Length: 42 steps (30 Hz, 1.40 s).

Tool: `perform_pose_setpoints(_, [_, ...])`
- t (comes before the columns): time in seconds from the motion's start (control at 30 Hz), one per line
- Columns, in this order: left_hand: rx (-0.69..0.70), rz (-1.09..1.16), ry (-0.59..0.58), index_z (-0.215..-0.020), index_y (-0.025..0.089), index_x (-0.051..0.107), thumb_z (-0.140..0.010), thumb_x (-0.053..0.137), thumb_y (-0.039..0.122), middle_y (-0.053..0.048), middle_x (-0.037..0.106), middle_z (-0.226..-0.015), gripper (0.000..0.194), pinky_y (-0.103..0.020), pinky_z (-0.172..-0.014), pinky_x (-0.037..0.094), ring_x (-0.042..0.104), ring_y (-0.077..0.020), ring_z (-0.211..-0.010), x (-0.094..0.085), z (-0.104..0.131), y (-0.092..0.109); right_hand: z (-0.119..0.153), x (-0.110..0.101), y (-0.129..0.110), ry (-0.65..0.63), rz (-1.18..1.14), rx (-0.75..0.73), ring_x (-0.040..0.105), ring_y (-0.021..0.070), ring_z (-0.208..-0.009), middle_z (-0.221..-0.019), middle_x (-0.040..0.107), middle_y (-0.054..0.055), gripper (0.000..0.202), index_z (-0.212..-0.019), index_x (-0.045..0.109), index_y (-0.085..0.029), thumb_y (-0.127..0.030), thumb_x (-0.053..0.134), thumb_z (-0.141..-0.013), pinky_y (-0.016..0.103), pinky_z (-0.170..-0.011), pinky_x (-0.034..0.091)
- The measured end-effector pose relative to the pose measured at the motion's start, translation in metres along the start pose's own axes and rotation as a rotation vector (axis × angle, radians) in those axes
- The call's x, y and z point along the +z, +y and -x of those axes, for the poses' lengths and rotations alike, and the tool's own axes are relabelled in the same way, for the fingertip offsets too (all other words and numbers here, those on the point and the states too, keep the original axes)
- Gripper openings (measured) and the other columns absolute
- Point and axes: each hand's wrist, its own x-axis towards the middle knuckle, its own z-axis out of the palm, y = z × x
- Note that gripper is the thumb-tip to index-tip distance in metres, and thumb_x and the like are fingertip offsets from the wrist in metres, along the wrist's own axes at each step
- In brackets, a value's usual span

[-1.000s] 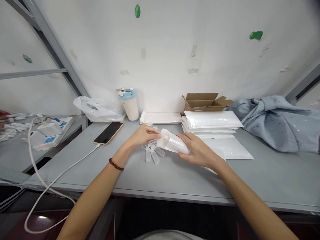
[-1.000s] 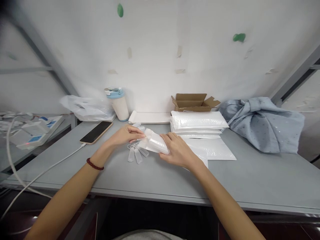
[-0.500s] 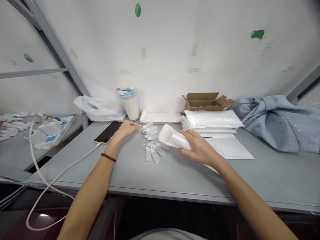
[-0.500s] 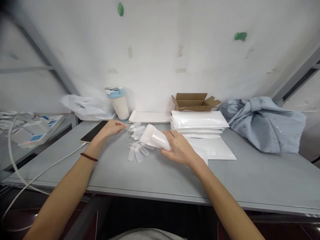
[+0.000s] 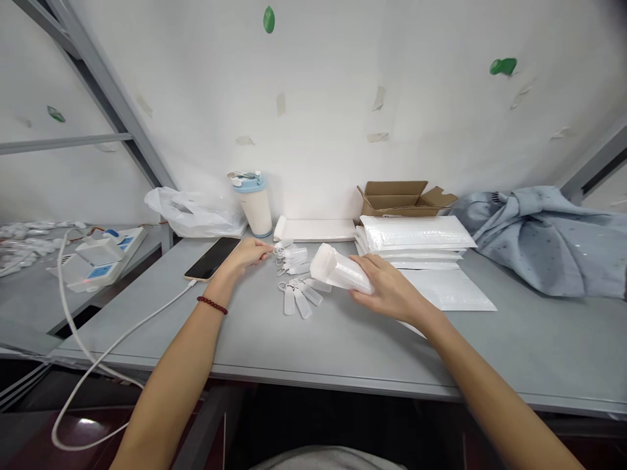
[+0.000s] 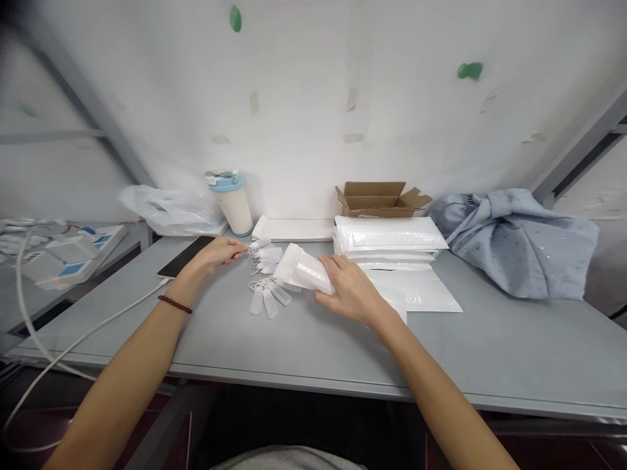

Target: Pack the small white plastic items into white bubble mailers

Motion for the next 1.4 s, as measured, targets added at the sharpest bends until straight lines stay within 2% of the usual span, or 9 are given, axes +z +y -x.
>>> perform_pose_setpoints(0.33, [0.172, 0.020, 0.133, -0.057, 0.018, 0.052, -0.071, 0.063, 0.036, 0.004, 0.039, -0.051, 0.026, -0.025, -0.050, 0.025, 0.029, -0.0078, -0.047, -0.015, 0.016, 0.011, 0.000, -0.001, -0.001, -0.031, 0.007, 0.032, 0.054, 0.0273, -0.092, -0.102, 0.058, 0.011, 0.049, -0.125, 0.049, -0.018, -0.030, 0.054, -0.077, 0.039, -0.077, 0.045])
perform_pose_setpoints(0.47, [0.281, 0.163, -0.156, -0.066, 0.017, 0.060, -0.072, 0.066, 0.040, 0.005, 0.036, -0.053, 0.025, -0.025, -0.049, 0.024, 0.028, -0.0072, -0.047, -0.020, 0.026, 0.020, -0.001, -0.001, -0.001, -0.022, 0.011, 0.026, 0.055, 0.0264, -0.089, -0.099, 0.059, 0.010, 0.048, -0.123, 0.050, -0.019, -0.029, 0.054, -0.077, 0.038, -0.075, 0.045])
perform_pose_setpoints(0.6, [0.298, 0.089, -0.426, -0.059, 0.016, 0.061, -0.071, 0.069, 0.041, 0.003, 0.038, -0.050, 0.028, -0.025, -0.049, 0.024, 0.028, -0.0073, -0.048, -0.015, 0.032, 0.023, -0.001, 0.000, 0.000, -0.020, 0.003, 0.017, 0.055, 0.0270, -0.091, -0.101, 0.059, 0.011, 0.048, -0.123, 0.050, -0.019, -0.029, 0.055, -0.077, 0.039, -0.076, 0.046])
perform_pose_setpoints(0.8, [0.267, -0.019, -0.544, -0.063, 0.016, 0.066, -0.070, 0.069, 0.038, 0.004, 0.037, -0.047, 0.024, -0.024, -0.047, 0.022, 0.029, -0.0072, -0.047, 0.012, 0.040, 0.031, 0.000, 0.004, -0.003, -0.042, 0.002, -0.052, 0.055, 0.0281, -0.096, -0.105, 0.059, 0.013, 0.050, -0.125, 0.049, -0.015, -0.027, 0.055, -0.077, 0.041, -0.082, 0.046])
perform_pose_setpoints(0.97, [0.409, -0.105, -0.550, -0.052, 0.016, 0.056, -0.075, 0.058, 0.032, 0.004, 0.037, -0.041, 0.029, -0.023, -0.044, 0.021, 0.031, -0.0074, -0.043, 0.051, 0.062, 0.045, 0.001, 0.012, -0.008, -0.038, 0.003, -0.140, 0.054, 0.0280, -0.095, -0.104, 0.059, 0.013, 0.050, -0.125, 0.049, -0.014, -0.024, 0.054, -0.076, 0.042, -0.082, 0.046])
perform_pose_setpoints(1.1, [0.507, -0.141, -0.524, -0.043, 0.015, 0.045, -0.071, 0.050, 0.020, 0.005, 0.030, -0.041, 0.029, -0.022, -0.043, 0.019, 0.027, -0.0061, -0.043, 0.077, 0.072, 0.043, 0.000, 0.016, -0.007, -0.040, 0.025, -0.153, 0.053, 0.0275, -0.092, -0.100, 0.059, 0.013, 0.050, -0.123, 0.050, -0.011, -0.020, 0.053, -0.074, 0.041, -0.080, 0.046])
perform_pose_setpoints(1.23, [0.484, -0.143, -0.459, -0.056, 0.014, 0.063, -0.074, 0.055, 0.029, 0.004, 0.041, -0.048, 0.025, -0.022, -0.042, 0.022, 0.030, -0.0066, -0.044, 0.063, 0.067, 0.041, 0.000, 0.013, -0.003, -0.028, 0.022, -0.116, 0.054, 0.0277, -0.093, -0.101, 0.060, 0.013, 0.050, -0.123, 0.051, -0.011, -0.021, 0.053, -0.074, 0.041, -0.080, 0.047])
perform_pose_setpoints(1.3, [0.411, -0.122, -0.267, -0.075, 0.015, 0.072, -0.073, 0.059, 0.038, 0.003, 0.050, -0.052, 0.026, -0.022, -0.043, 0.027, 0.036, -0.0081, -0.044, 0.042, 0.061, 0.041, -0.001, 0.010, -0.001, -0.002, 0.014, -0.082, 0.055, 0.0279, -0.094, -0.103, 0.060, 0.013, 0.051, -0.124, 0.050, -0.012, -0.023, 0.053, -0.075, 0.040, -0.080, 0.047])
perform_pose_setpoints(1.4, [0.308, -0.214, 0.072, -0.076, 0.013, 0.071, -0.071, 0.062, 0.036, 0.004, 0.044, -0.043, 0.026, -0.022, -0.048, 0.031, 0.040, -0.0102, -0.045, 0.010, 0.046, 0.034, -0.001, 0.006, 0.002, 0.026, 0.015, -0.033, 0.056, 0.0282, -0.096, -0.103, 0.060, 0.012, 0.051, -0.125, 0.050, -0.014, -0.024, 0.054, -0.075, 0.040, -0.079, 0.047])
